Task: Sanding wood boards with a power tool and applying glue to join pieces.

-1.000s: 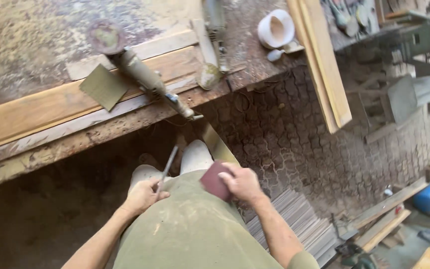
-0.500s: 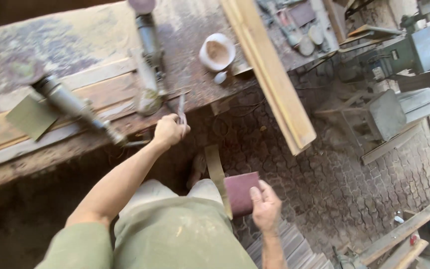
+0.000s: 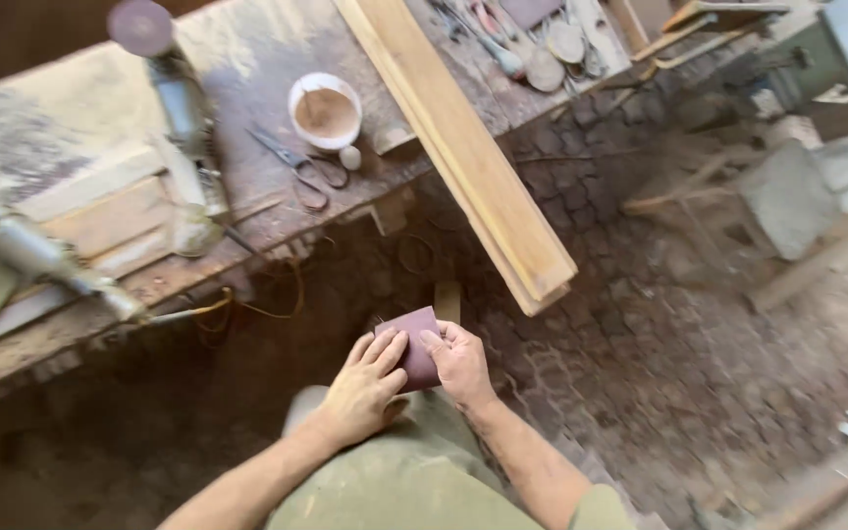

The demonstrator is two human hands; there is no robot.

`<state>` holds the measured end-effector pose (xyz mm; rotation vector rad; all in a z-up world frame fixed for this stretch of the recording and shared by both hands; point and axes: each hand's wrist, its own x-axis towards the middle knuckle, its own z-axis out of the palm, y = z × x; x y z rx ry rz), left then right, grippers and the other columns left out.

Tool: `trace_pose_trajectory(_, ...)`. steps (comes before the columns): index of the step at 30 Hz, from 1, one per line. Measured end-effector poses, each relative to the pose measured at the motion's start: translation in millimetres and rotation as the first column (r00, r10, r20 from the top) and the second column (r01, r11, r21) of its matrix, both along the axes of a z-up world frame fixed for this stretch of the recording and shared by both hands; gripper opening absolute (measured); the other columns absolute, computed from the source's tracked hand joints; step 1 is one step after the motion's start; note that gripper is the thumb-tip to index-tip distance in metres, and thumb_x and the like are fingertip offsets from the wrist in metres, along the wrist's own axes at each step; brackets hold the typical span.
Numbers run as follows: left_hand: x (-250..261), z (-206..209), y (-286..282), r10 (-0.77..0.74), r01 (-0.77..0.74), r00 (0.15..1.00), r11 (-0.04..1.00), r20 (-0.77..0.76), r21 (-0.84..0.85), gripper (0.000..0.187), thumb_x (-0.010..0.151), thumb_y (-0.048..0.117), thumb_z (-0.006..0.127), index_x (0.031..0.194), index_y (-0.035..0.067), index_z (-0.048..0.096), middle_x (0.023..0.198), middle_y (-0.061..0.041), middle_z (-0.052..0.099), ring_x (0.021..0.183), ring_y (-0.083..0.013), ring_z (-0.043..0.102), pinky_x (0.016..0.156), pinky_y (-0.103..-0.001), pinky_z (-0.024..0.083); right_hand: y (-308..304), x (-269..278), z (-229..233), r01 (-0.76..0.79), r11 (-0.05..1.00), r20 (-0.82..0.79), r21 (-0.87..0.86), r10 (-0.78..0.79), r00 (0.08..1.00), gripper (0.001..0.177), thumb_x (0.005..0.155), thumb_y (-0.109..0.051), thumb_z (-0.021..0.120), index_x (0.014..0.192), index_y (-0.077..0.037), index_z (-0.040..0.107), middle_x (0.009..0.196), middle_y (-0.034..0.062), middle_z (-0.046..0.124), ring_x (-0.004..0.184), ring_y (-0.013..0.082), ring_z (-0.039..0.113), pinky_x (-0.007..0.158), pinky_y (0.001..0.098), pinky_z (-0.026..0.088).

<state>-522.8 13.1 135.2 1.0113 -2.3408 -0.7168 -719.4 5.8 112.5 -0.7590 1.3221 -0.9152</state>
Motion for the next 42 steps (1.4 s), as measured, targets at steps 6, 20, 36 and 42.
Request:
trace_pose_trajectory(6,0.1,-0.3,57.8,0.609,-0.441,0.768,0.727,-0.198,0.526,0.027,0.072,0.000,0.071,0.099,0.003,0.070,0.113,-0.012,0.076,0.095,-0.0248,0.070,0.083,-0.032,0.059,1.3,-3.2,19.0,-0.339,0.940,-0.253,-0.043,0.318,0.914,0.032,0.090,-0.026,0.068,0.108,0.000,0.069,0.095,0.0076,0.070,0.081,0.0144,0.063,0.074,0.0263,0.054)
trace_pose_trajectory(20,-56.9,-12.6,301.5,0.992,-0.001,-0.071,0.105,-0.104,0.995,0.054,0.104,0.049,0.044,0.072,0.009,0.058,0.070,-0.004,0.057,0.062,-0.0140,0.046,0.054,-0.029,0.036,96.4,9.7,58.9,-0.729,-0.356,-0.709,-0.584,0.661,0.246,0.056,0.064,-0.043,0.093,0.098,-0.008,0.066,0.090,0.0051,0.065,0.082,0.0251,0.059,0.089,0.0397,0.049)
trace_pose_trajectory(36,-102.3,47.8,281.8,0.636,-0.612,0.765,0.766,-0.097,0.197,0.042,0.066,0.024,0.086,0.097,0.004,0.067,0.136,-0.015,0.058,0.118,-0.0361,0.049,0.097,-0.045,0.045,134.7,-92.1,31.5,-0.860,0.442,0.231,0.255,0.836,0.498,0.055,0.083,-0.034,0.064,0.126,0.001,0.063,0.107,0.0146,0.065,0.092,0.0208,0.056,0.079,0.0331,0.044)
trace_pose_trajectory(42,-123.5,9.2,244.2,0.975,-0.299,0.209,0.138,-0.077,0.944,0.055,0.074,0.020,0.072,0.120,-0.002,0.051,0.111,-0.020,0.061,0.093,-0.0268,0.064,0.079,-0.033,0.056,117.2,-130.6,49.2,-0.942,0.330,-0.265,-0.055,0.905,0.333,0.099,0.076,-0.035,0.073,0.159,-0.012,0.025,0.163,0.0175,0.034,0.146,0.0318,0.042,0.115,0.0441,0.041)
